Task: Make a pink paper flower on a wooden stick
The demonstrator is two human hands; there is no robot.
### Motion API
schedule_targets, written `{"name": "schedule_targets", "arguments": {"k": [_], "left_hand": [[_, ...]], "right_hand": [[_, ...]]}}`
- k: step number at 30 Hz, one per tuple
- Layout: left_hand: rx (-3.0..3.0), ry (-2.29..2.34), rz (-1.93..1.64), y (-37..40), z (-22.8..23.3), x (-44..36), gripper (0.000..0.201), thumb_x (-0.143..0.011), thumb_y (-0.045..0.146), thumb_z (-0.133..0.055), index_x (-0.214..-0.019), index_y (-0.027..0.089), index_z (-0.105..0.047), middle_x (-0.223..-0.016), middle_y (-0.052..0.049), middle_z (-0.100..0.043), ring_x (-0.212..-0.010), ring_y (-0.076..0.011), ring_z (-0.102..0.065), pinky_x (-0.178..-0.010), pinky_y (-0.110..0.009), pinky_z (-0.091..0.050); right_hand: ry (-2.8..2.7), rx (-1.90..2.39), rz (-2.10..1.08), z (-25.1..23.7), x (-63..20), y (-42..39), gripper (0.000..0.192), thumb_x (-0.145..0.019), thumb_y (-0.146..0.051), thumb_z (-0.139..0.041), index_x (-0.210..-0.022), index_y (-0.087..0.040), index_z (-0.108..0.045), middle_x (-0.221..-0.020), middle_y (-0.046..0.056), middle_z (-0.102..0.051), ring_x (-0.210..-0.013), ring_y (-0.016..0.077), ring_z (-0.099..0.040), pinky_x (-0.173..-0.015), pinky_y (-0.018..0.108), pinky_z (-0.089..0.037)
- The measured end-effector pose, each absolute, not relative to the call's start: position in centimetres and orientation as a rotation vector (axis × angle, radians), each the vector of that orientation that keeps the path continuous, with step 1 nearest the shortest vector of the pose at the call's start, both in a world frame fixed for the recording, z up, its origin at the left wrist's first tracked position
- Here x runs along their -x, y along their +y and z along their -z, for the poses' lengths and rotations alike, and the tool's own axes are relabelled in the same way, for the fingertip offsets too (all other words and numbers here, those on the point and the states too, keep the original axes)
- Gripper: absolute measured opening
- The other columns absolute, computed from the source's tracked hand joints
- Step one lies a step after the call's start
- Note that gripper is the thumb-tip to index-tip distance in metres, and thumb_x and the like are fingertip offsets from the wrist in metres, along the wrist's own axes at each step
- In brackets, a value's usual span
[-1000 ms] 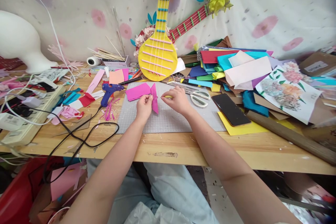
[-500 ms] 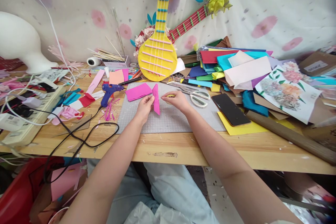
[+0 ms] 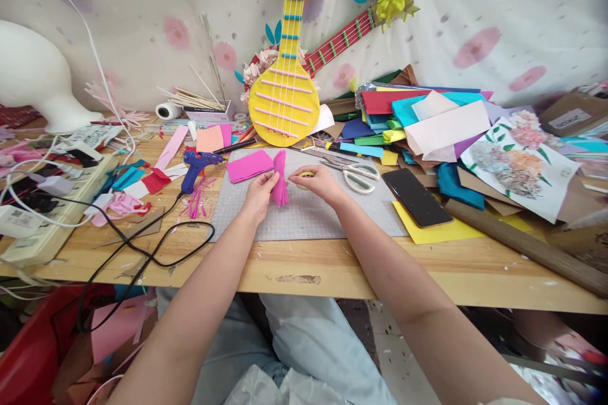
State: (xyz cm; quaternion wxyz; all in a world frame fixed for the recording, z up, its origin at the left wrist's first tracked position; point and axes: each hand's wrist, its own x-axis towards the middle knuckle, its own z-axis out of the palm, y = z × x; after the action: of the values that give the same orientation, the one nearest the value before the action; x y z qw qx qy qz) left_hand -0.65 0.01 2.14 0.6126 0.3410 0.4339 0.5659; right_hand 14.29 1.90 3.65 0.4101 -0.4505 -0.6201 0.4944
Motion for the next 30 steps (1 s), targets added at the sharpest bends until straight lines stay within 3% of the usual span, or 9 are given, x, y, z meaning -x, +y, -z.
{"name": "schedule_targets", "arguments": {"k": [5, 10, 21, 30], "left_hand": [[-0.825, 0.99, -1.302, -0.2, -2.34, 0.52, 0.022, -0.068, 0.03, -0.066, -0.075, 0.015, -0.051, -0.065, 0.001, -0.061, -0.059, -0.0117, -0.061, -0.054, -0.022, -0.046], [-0.91, 0.973, -1.259, -0.16, -2.0, 0.33, 0.021, -0.074, 0.031, -0.059, -0.082, 0.017, -0.046, -0.076, -0.002, -0.064, -0.061, -0.0136, -0.063, -0.058, -0.028, -0.05], [-0.994, 0.956, -1.22, -0.46, -2.02, 0.24, 0.021, -0.078, 0.034, -0.054, -0.08, 0.017, -0.042, -0.062, 0.004, -0.055, -0.048, -0.0058, -0.05, -0.055, -0.026, -0.051], [-0.915, 0.914, -1.25, -0.47, -2.34, 0.15, 0.021, -0.075, 0.033, -0.058, -0.08, 0.017, -0.043, -0.063, 0.004, -0.052, -0.05, -0.0052, -0.047, -0.054, -0.024, -0.05]], "right_hand": [[-1.54, 1.157, -1.215, -4.03, -14.28, 1.65, 0.029, -0.057, -0.04, -0.068, -0.068, -0.014, -0.066, -0.054, -0.001, -0.054, -0.05, 0.0077, -0.041, -0.049, 0.023, -0.032], [-1.559, 1.131, -1.208, -4.09, -14.25, 1.51, 0.025, -0.059, -0.037, -0.065, -0.068, -0.014, -0.066, -0.063, 0.003, -0.062, -0.056, 0.0096, -0.047, -0.053, 0.023, -0.036], [-1.524, 1.231, -1.18, -4.29, -14.24, 1.47, 0.029, -0.056, -0.039, -0.067, -0.068, -0.013, -0.066, -0.053, -0.002, -0.053, -0.051, 0.0072, -0.042, -0.051, 0.022, -0.033], [-1.51, 1.182, -1.184, -3.75, -13.93, 1.7, 0.028, -0.055, -0.038, -0.068, -0.068, -0.014, -0.066, -0.06, -0.001, -0.058, -0.055, 0.0081, -0.046, -0.056, 0.023, -0.036]]}}
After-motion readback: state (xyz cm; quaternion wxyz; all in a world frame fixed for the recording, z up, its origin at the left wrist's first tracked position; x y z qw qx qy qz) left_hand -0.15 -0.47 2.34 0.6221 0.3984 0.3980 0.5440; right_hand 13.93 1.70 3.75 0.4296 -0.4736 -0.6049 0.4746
